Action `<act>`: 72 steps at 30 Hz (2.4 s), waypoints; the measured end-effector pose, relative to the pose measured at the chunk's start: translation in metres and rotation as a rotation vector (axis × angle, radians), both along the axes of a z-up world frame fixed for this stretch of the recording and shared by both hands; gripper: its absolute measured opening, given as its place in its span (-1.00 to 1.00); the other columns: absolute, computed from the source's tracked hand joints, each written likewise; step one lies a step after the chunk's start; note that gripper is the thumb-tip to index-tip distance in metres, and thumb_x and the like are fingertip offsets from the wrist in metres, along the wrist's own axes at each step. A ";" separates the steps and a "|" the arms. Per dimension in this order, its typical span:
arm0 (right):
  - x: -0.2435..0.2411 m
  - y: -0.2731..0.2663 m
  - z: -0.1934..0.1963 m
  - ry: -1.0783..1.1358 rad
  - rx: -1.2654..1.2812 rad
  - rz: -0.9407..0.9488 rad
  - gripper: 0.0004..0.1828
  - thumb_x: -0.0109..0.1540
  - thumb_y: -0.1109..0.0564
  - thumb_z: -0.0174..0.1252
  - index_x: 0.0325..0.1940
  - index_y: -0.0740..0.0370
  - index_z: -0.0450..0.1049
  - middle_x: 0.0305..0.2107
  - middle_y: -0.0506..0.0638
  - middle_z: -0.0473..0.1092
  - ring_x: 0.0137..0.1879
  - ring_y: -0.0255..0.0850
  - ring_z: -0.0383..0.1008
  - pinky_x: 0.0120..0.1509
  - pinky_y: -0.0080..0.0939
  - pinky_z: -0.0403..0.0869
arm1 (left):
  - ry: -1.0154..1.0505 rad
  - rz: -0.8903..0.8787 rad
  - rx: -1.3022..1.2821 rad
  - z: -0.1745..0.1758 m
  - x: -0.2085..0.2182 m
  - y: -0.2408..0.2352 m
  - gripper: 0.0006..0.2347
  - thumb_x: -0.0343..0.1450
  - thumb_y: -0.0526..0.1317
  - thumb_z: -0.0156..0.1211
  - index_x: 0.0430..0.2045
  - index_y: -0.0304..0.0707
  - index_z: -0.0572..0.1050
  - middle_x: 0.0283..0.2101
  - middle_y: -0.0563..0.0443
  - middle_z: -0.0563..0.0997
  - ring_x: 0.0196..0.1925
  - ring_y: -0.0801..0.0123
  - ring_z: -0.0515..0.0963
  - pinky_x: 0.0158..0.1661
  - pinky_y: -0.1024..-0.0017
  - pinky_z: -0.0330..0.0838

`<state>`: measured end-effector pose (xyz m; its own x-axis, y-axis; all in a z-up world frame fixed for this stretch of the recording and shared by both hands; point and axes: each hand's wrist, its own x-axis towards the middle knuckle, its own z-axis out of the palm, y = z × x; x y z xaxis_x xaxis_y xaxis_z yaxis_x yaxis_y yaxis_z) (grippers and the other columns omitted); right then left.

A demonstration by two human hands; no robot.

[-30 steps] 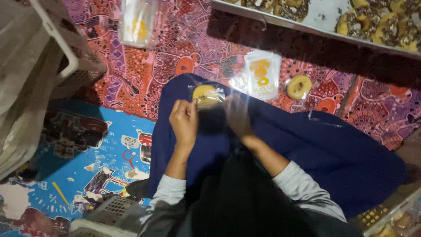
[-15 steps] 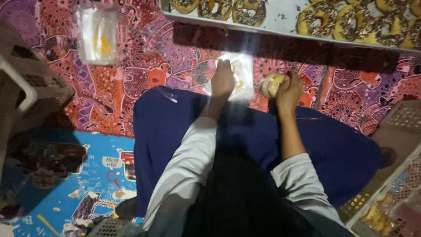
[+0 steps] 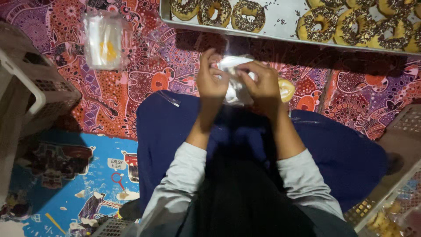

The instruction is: The person sits on a patterned mat and repeatedly picks donuts from a metal tray, places them into clear plastic bags, and sets the filled bags into a white plastic basket. The person handles the donuts and bags by hand.

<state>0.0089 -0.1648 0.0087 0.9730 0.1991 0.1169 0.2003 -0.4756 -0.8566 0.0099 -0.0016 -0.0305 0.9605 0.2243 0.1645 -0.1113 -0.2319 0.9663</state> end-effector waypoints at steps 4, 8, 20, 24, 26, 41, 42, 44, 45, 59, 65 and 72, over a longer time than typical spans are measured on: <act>-0.030 0.028 0.056 -0.417 -0.273 -0.223 -0.62 0.22 0.17 0.28 0.10 0.32 0.51 -0.03 0.33 0.51 0.12 0.20 0.56 0.41 0.11 0.34 | -0.020 0.055 -0.087 0.006 0.000 0.001 -0.77 0.42 -0.42 0.15 -0.04 -0.36 0.47 -0.21 -0.14 0.68 -0.18 0.37 0.69 -0.24 0.48 0.58; -0.041 0.032 0.050 -0.298 -0.304 -0.166 -0.63 0.34 0.19 0.20 0.23 0.27 0.45 0.07 0.23 0.50 0.24 0.09 0.55 0.60 0.40 0.09 | -0.036 -0.032 0.200 0.028 -0.030 -0.008 -0.90 0.47 -0.37 0.25 -0.18 -0.20 0.56 -0.21 -0.03 0.69 -0.21 0.39 0.71 -0.21 0.43 0.62; 0.045 -0.018 0.043 0.413 0.020 -0.197 -0.63 0.27 0.04 0.23 0.17 0.07 0.57 -0.09 -0.04 0.61 -0.16 0.00 0.58 -0.10 0.11 0.51 | 0.007 -0.102 -1.455 -0.010 0.018 0.052 -0.93 0.57 -0.38 0.19 -0.12 -0.26 0.45 -0.06 -0.07 0.52 0.04 0.15 0.54 0.15 0.15 0.48; 0.117 -0.069 0.035 -0.221 -0.601 0.164 -0.20 0.14 0.11 0.47 0.45 0.27 0.42 0.04 0.25 0.42 0.14 0.17 0.41 0.21 0.11 0.41 | 0.280 -0.106 -1.712 -0.021 0.025 0.068 -0.74 0.45 0.00 0.16 -0.24 -0.21 0.54 -0.24 -0.11 0.62 -0.05 -0.02 0.60 0.09 -0.01 0.46; 0.146 -0.070 0.028 -0.188 -0.608 0.349 -0.04 0.02 0.12 0.49 0.48 0.33 0.33 0.08 0.29 0.37 0.15 0.24 0.37 0.18 0.11 0.40 | 0.277 -0.154 -1.800 -0.019 0.023 0.068 -0.64 0.44 0.11 0.12 -0.24 -0.24 0.55 -0.26 -0.18 0.64 -0.06 -0.07 0.60 0.14 -0.07 0.40; -0.031 0.031 0.080 -0.101 -0.158 0.023 -0.33 0.01 0.06 0.58 0.17 0.25 0.57 -0.16 0.22 0.45 -0.03 0.02 0.47 0.06 -0.04 0.44 | -0.169 -0.078 -1.446 0.013 0.012 0.027 -0.57 0.60 0.12 -0.08 0.09 -0.31 0.38 0.07 -0.31 0.54 0.04 -0.02 0.57 0.24 -0.20 0.39; -0.031 0.046 0.083 -0.190 -0.242 -0.051 -0.32 -0.01 0.07 0.58 0.17 0.25 0.57 -0.13 0.25 0.46 0.00 0.07 0.46 0.10 0.01 0.43 | -0.182 -0.109 -1.474 0.018 0.011 0.021 -0.56 0.57 0.12 -0.09 0.19 -0.18 0.33 0.12 -0.29 0.52 0.04 0.01 0.57 0.22 -0.13 0.39; -0.028 0.070 0.091 -0.396 -0.378 -0.162 -0.29 -0.05 0.06 0.54 0.16 0.21 0.56 -0.02 0.34 0.42 0.09 0.18 0.42 0.19 0.05 0.40 | -0.153 -0.232 -1.534 0.025 0.006 0.013 -0.48 0.58 0.15 -0.10 0.33 -0.21 0.26 0.20 -0.30 0.48 0.07 0.02 0.56 0.22 -0.03 0.38; -0.024 0.079 0.093 -0.514 -0.430 -0.197 -0.28 -0.08 0.04 0.51 0.15 0.18 0.54 0.06 0.41 0.37 0.15 0.24 0.39 0.23 0.04 0.38 | -0.112 -0.324 -1.564 0.028 0.003 0.008 -0.42 0.62 0.17 -0.10 0.38 -0.36 0.22 0.22 -0.33 0.47 0.10 0.00 0.55 0.23 0.00 0.37; -0.052 0.097 0.096 0.222 0.014 0.261 -0.67 0.28 0.08 0.25 0.08 0.25 0.58 -0.06 0.16 0.58 0.01 -0.05 0.65 0.09 -0.14 0.53 | -0.354 0.008 0.479 0.076 -0.117 0.111 -0.86 0.59 -0.24 0.17 -0.05 -0.26 0.58 0.05 -0.09 0.69 0.22 0.14 0.67 0.36 0.12 0.41; -0.089 0.143 0.101 -0.408 -0.106 0.311 -0.85 0.36 0.14 0.23 -0.06 0.26 0.60 -0.18 0.10 0.57 -0.13 -0.02 0.65 -0.11 -0.12 0.54 | 0.083 0.160 -0.301 0.072 -0.160 0.143 -0.73 0.63 -0.20 -0.02 -0.19 -0.43 0.61 -0.14 -0.10 0.73 -0.04 0.27 0.70 0.08 0.40 0.56; -0.086 0.155 0.070 -0.332 -0.217 0.419 -0.83 0.29 0.15 0.27 -0.04 0.12 0.57 -0.18 0.06 0.55 -0.10 -0.02 0.57 -0.03 -0.06 0.55 | 0.100 0.271 -0.338 0.052 -0.148 0.144 -0.80 0.55 -0.26 0.16 -0.12 -0.48 0.60 -0.18 -0.14 0.69 -0.15 0.35 0.66 -0.08 0.44 0.56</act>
